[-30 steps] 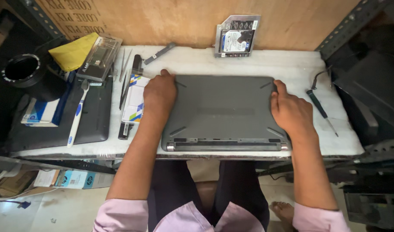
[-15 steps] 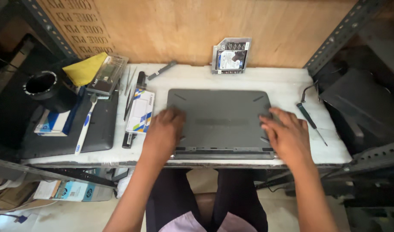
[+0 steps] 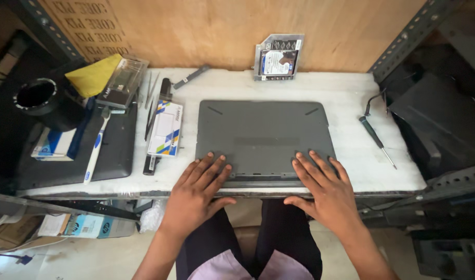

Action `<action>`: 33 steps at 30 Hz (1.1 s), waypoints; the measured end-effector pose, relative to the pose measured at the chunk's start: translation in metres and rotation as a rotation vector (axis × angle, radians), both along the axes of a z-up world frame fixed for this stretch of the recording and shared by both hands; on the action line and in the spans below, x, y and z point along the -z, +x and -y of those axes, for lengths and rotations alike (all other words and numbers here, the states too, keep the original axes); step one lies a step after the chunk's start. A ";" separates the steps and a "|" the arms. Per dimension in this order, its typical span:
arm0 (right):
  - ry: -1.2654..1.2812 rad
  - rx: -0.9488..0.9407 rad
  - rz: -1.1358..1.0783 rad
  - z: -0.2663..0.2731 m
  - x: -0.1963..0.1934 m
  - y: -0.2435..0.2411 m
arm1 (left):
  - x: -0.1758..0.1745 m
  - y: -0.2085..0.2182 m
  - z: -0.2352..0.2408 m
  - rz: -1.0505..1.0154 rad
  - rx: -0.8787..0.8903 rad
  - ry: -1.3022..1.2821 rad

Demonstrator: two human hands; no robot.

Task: The person installs a RAM module into a laptop motherboard, places the bottom cover, and secures it with screws. The person then picks up a hard drive and sets it aside.

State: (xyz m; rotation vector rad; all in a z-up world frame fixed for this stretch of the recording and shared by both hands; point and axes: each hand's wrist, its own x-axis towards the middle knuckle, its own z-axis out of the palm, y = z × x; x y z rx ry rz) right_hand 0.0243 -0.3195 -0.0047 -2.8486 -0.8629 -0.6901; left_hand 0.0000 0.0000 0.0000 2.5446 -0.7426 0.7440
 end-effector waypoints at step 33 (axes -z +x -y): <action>0.133 0.165 -0.017 -0.005 0.009 -0.017 | 0.016 0.016 0.055 0.047 -0.083 0.103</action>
